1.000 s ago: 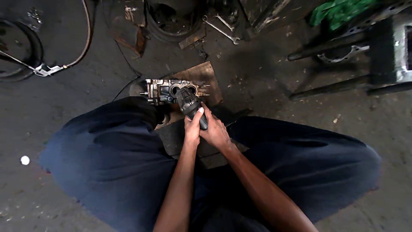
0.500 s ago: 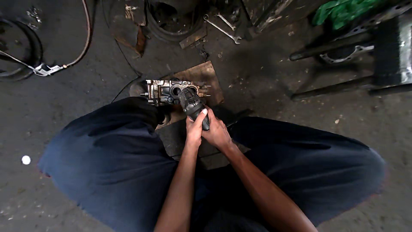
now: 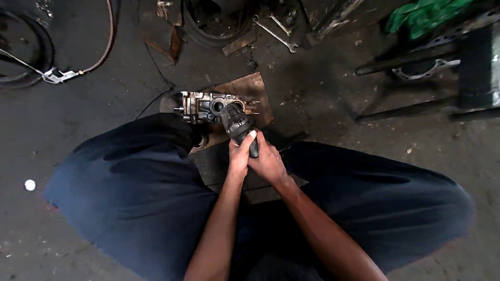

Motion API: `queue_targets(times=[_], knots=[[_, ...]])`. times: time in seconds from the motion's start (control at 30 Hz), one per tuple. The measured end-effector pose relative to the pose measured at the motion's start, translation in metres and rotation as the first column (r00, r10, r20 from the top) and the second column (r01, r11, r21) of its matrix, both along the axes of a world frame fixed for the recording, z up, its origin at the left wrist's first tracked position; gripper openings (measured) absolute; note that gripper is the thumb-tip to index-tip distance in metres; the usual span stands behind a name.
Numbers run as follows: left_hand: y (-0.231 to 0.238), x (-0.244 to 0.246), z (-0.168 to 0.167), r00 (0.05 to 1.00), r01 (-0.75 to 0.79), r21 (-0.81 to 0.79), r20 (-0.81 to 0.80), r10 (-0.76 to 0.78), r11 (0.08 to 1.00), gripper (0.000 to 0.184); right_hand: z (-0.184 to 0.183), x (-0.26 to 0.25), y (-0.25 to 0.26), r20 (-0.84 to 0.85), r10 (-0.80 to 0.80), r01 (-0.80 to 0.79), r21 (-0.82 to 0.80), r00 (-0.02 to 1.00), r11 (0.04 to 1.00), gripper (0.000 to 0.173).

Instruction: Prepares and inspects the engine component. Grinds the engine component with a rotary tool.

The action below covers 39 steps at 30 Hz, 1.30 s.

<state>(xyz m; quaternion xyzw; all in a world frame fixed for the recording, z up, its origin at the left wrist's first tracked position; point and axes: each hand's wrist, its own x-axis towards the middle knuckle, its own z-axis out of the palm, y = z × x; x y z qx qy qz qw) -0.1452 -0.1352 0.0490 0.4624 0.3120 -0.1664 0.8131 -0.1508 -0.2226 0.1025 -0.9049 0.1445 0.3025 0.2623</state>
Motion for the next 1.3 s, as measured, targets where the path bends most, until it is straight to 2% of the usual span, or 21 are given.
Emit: queue_targets(times=[0.2, 0.37, 0.57, 0.73, 0.97, 1.17, 1.3], knots=[[0.000, -0.009, 0.012, 0.999, -0.039, -0.061, 0.010, 0.040, 0.997, 0.050, 0.012, -0.009, 0.000, 0.033, 0.019, -0.018, -0.017, 0.999, 1.000, 0.084], [-0.006, -0.012, 0.027, 0.995, -0.047, -0.102, 0.084, 0.056, 0.994, 0.049, 0.018, -0.020, -0.012, 0.164, 0.014, -0.017, 0.020, 0.986, 1.000, 0.086], [-0.008, -0.006, 0.036, 0.988, 0.031, -0.041, 0.152, -0.024, 0.999, 0.060, 0.024, -0.021, -0.018, 0.272, -0.009, -0.004, 0.047, 0.962, 0.999, 0.101], [0.005, -0.002, 0.052, 0.987, 0.089, -0.040, 0.134, -0.083, 0.995, 0.067, 0.041, -0.013, -0.012, 0.293, 0.009, -0.017, 0.024, 0.956, 1.000, 0.099], [0.007, -0.002, 0.054, 0.974, 0.162, -0.014, 0.161, -0.158, 0.987, 0.070, 0.034, -0.020, -0.013, 0.372, -0.084, 0.031, 0.146, 0.924, 0.989, 0.097], [0.006, -0.003, 0.059, 0.964, 0.204, 0.022, 0.170, -0.204, 0.979, 0.068, 0.038, -0.020, -0.013, 0.390, -0.097, 0.025, 0.185, 0.916, 0.982, 0.090], [0.002, -0.006, 0.061, 0.961, 0.177, 0.011, 0.215, -0.175, 0.984, 0.060, 0.037, -0.024, -0.019, 0.411, -0.092, 0.013, 0.192, 0.907, 0.981, 0.092]])
